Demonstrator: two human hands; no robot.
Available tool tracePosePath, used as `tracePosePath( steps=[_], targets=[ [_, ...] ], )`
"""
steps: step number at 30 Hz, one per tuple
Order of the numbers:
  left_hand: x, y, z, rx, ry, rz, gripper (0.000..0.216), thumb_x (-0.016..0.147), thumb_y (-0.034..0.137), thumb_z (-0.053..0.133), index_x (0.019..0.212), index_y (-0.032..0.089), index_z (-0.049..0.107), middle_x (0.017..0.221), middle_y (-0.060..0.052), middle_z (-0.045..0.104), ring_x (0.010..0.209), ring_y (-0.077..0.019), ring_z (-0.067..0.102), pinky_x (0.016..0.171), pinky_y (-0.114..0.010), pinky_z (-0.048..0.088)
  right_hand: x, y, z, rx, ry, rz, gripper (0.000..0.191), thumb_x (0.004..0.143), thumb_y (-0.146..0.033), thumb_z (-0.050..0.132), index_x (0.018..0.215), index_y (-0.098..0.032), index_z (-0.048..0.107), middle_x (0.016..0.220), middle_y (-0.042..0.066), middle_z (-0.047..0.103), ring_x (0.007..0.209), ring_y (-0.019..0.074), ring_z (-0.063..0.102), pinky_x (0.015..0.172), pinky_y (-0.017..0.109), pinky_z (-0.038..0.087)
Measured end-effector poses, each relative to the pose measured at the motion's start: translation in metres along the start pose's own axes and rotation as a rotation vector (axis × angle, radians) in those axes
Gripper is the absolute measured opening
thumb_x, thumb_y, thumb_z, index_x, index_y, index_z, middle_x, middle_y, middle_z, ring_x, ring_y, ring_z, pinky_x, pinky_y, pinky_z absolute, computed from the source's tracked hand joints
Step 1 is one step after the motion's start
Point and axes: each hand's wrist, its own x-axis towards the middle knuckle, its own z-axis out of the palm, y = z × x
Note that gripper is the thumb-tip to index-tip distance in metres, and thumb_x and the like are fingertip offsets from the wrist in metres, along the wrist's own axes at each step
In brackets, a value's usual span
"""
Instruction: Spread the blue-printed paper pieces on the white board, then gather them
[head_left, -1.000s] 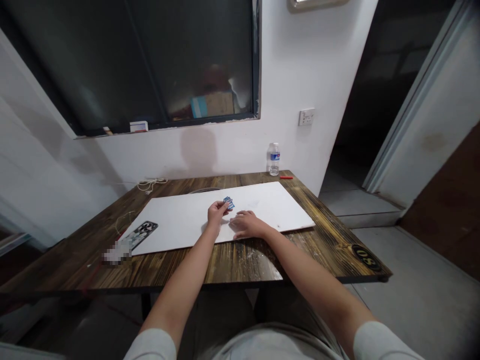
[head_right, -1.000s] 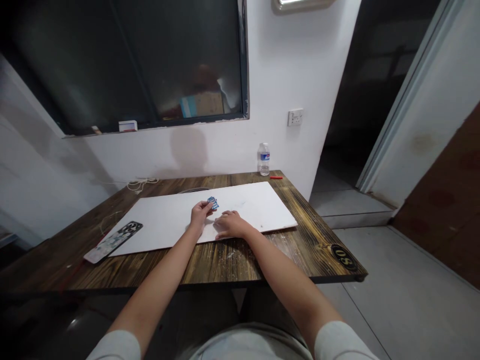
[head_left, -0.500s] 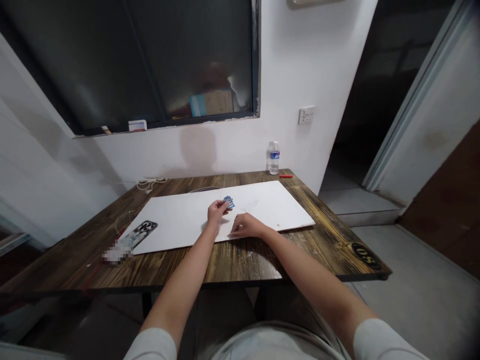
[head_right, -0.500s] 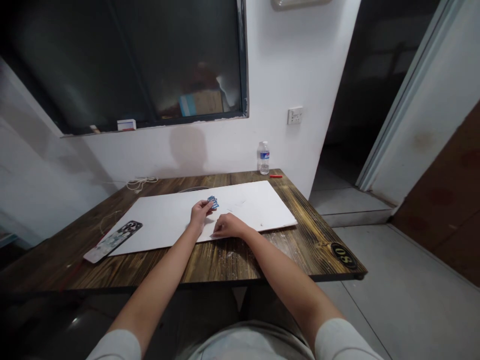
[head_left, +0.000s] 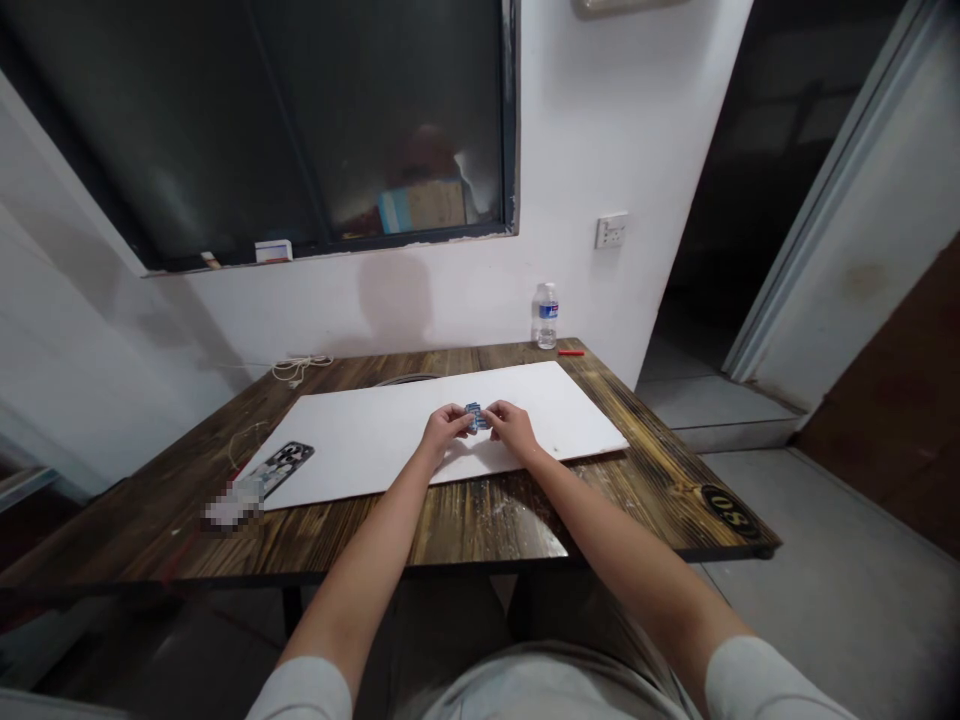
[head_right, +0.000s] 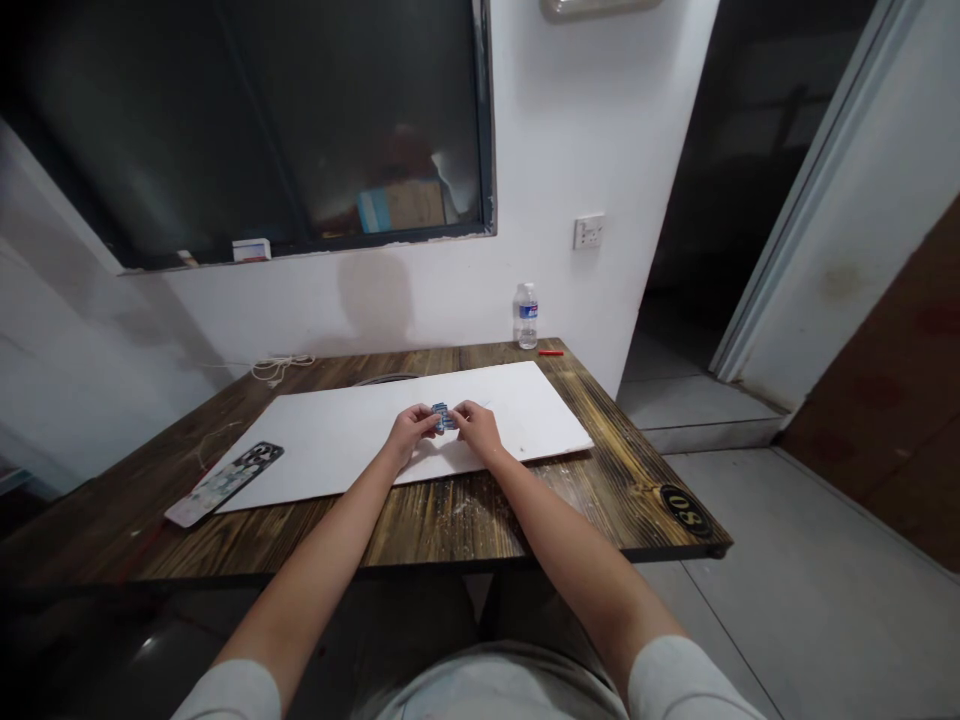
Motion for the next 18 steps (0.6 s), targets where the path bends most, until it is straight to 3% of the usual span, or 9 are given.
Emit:
tracePosePath(
  steps=[8, 10, 13, 15, 18],
  targets=[
    [-0.006, 0.003, 0.001, 0.020, -0.100, 0.004, 0.043, 0.054, 0.044, 0.087, 0.072, 0.016, 0.059, 0.063, -0.001, 0.065, 0.056, -0.0148, 0.064, 0.055, -0.025, 0.048, 0.003, 0.008, 0.002, 0.108, -0.019, 0.078, 0.045, 0.067, -0.063, 0.070, 0.061, -0.022, 0.052, 0.046, -0.003, 0.055, 0.043, 0.0141, 0.053, 0.047, 0.025, 0.040],
    [-0.006, 0.002, 0.001, 0.016, -0.100, 0.014, 0.042, 0.055, 0.043, 0.086, 0.072, 0.016, 0.059, 0.063, -0.001, 0.065, 0.056, -0.0148, 0.064, 0.055, -0.025, 0.048, 0.005, 0.008, 0.000, 0.089, -0.009, 0.086, 0.045, 0.070, -0.063, 0.067, 0.059, -0.021, 0.052, 0.049, -0.001, 0.058, 0.047, 0.0147, 0.055, 0.051, 0.026, 0.042],
    [-0.004, 0.001, 0.002, 0.010, -0.045, 0.033, 0.043, 0.054, 0.044, 0.086, 0.072, 0.016, 0.059, 0.065, -0.002, 0.066, 0.056, -0.0153, 0.064, 0.056, -0.026, 0.048, 0.008, 0.008, -0.005, -0.017, 0.061, 0.044, 0.041, 0.083, -0.056, 0.054, 0.065, -0.020, 0.058, 0.066, 0.003, 0.068, 0.064, 0.0171, 0.061, 0.065, 0.028, 0.047],
    [-0.001, 0.000, 0.001, 0.004, 0.020, 0.043, 0.044, 0.053, 0.045, 0.086, 0.073, 0.016, 0.059, 0.064, -0.002, 0.066, 0.056, -0.0153, 0.064, 0.056, -0.026, 0.048, 0.008, 0.008, -0.009, -0.189, 0.090, -0.007, 0.030, 0.088, -0.045, 0.051, 0.079, -0.019, 0.064, 0.085, 0.006, 0.072, 0.082, 0.0194, 0.064, 0.078, 0.031, 0.047],
    [0.002, -0.001, -0.001, -0.030, 0.127, 0.047, 0.046, 0.051, 0.047, 0.086, 0.073, 0.017, 0.059, 0.063, -0.001, 0.066, 0.056, -0.0151, 0.065, 0.054, -0.024, 0.045, 0.005, 0.006, -0.012, -0.535, 0.011, -0.056, 0.024, 0.088, -0.030, 0.057, 0.107, -0.018, 0.066, 0.109, 0.010, 0.071, 0.105, 0.0245, 0.059, 0.089, 0.034, 0.043]
  ],
)
